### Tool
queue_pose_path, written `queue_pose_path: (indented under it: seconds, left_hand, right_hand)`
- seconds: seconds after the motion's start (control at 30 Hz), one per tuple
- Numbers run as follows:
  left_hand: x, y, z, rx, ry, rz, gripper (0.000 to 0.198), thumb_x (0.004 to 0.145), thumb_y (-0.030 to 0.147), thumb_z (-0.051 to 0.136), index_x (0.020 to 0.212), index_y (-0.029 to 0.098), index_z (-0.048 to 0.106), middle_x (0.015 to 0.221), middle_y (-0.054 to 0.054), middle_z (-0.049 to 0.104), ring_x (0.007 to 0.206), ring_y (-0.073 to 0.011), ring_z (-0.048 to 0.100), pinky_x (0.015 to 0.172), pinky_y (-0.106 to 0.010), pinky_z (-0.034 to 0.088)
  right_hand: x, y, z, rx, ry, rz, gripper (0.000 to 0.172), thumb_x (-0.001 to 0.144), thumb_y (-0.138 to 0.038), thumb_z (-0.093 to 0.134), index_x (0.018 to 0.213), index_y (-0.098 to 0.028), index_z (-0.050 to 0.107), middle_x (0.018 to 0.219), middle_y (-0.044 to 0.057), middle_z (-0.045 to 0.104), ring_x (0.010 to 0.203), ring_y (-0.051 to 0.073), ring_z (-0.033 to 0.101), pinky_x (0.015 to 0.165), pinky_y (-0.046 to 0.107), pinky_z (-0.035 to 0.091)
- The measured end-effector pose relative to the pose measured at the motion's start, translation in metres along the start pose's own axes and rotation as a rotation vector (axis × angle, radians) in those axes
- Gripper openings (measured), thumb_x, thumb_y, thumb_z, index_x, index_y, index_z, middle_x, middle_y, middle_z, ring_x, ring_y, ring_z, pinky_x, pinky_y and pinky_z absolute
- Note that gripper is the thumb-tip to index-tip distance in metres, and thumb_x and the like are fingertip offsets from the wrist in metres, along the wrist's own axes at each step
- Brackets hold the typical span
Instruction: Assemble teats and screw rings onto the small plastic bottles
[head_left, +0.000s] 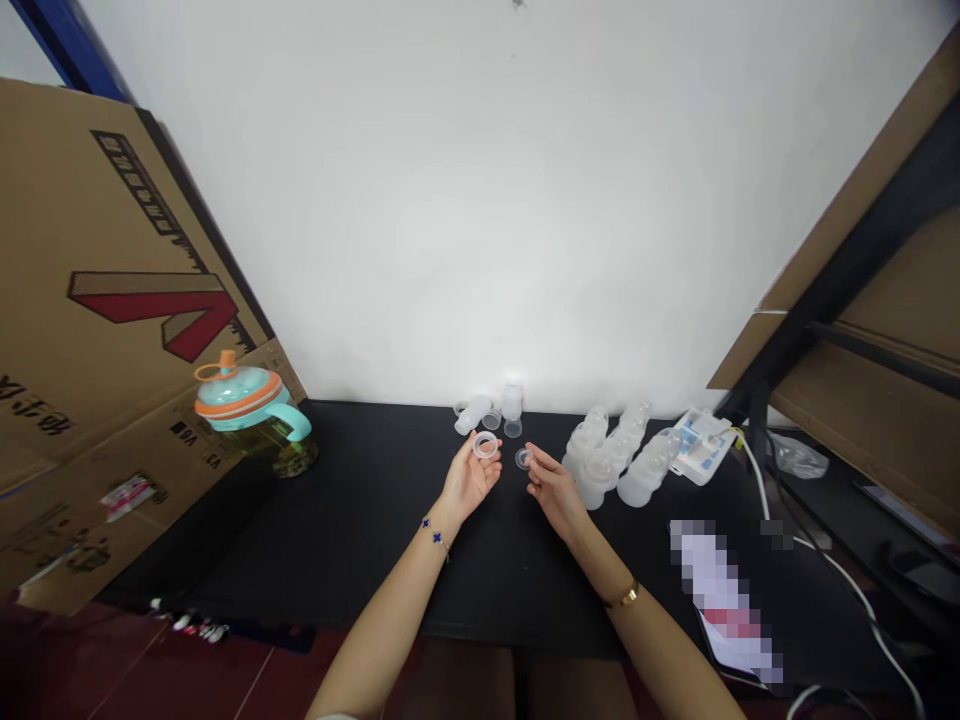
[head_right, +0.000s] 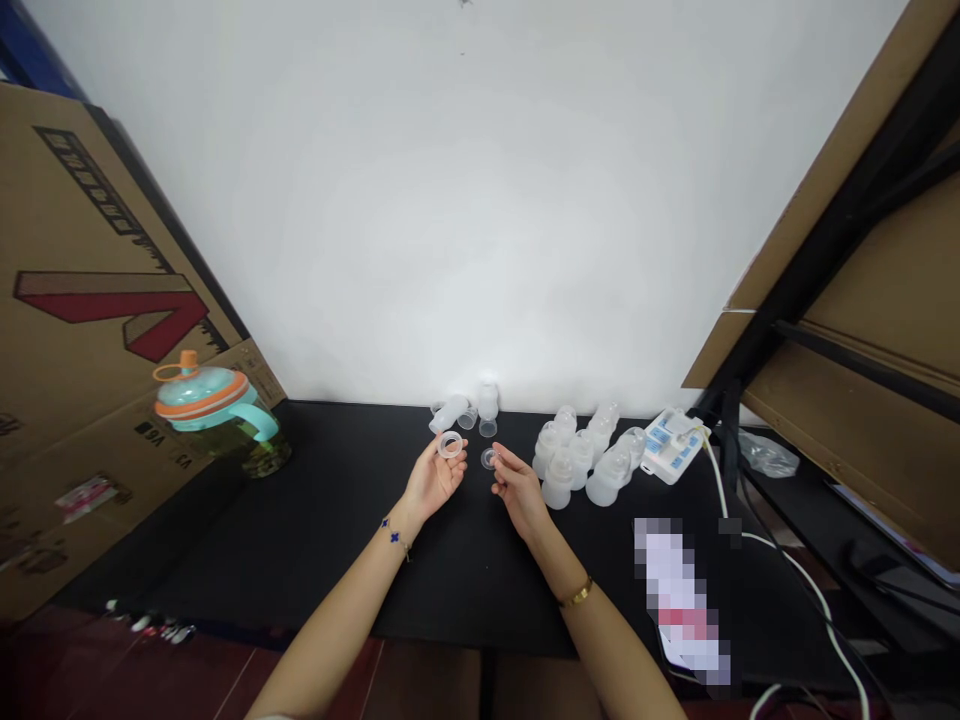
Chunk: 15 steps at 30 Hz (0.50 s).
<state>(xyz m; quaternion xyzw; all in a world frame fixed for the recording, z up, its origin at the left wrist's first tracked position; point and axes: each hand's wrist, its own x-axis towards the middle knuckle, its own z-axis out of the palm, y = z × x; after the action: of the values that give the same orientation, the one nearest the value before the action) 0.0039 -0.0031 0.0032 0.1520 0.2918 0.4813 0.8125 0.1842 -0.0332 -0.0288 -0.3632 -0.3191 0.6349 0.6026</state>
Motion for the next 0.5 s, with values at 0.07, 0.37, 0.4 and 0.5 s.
queue_pose_path:
  seconds: [0.07,0.37,0.4,0.5]
  left_hand:
    - [0.0000,0.0001,-0.0002,0.000,-0.009,-0.001,0.043,0.104,0.042,0.045,0.104,0.007,0.071,0.071,-0.009,0.072,0.055,-0.0126,0.068,0.052,-0.020,0.058]
    - [-0.0001,-0.0010,-0.0025,-0.003,-0.009,0.037,0.029,0.100,0.029,0.052,0.113,0.008,0.067,0.094,-0.013,0.075,0.076,-0.0173,0.075,0.060,-0.021,0.059]
    - [-0.0001,-0.0017,-0.0028,0.001,-0.009,0.044,0.026,0.098,0.026,0.054,0.112,0.008,0.067,0.097,-0.014,0.075,0.082,-0.0189,0.076,0.062,-0.021,0.059]
    - [0.0009,-0.0054,-0.0042,0.061,-0.035,0.088,0.024,0.090,0.017,0.063,0.111,0.009,0.068,0.108,-0.015,0.075,0.097,-0.0224,0.075,0.073,-0.023,0.060]
  right_hand:
    - [-0.0001,-0.0002,0.0004,0.006,0.002,0.000,0.044,0.069,-0.032,0.086,0.112,-0.027,0.077,0.095,0.002,0.068,0.063,0.010,0.045,0.055,0.025,0.042]
    - [-0.0003,-0.0003,0.0001,-0.003,0.020,0.008,0.045,0.069,-0.032,0.086,0.113,-0.028,0.077,0.100,0.002,0.070,0.062,0.010,0.047,0.053,0.024,0.043]
    - [-0.0001,-0.0003,0.0000,0.002,0.029,0.013,0.045,0.069,-0.031,0.086,0.112,-0.028,0.077,0.100,0.002,0.071,0.062,0.010,0.047,0.053,0.024,0.043]
    - [-0.0001,-0.0011,-0.0002,0.024,0.050,0.039,0.045,0.068,-0.029,0.087,0.111,-0.027,0.077,0.101,0.002,0.072,0.065,0.010,0.050,0.053,0.023,0.044]
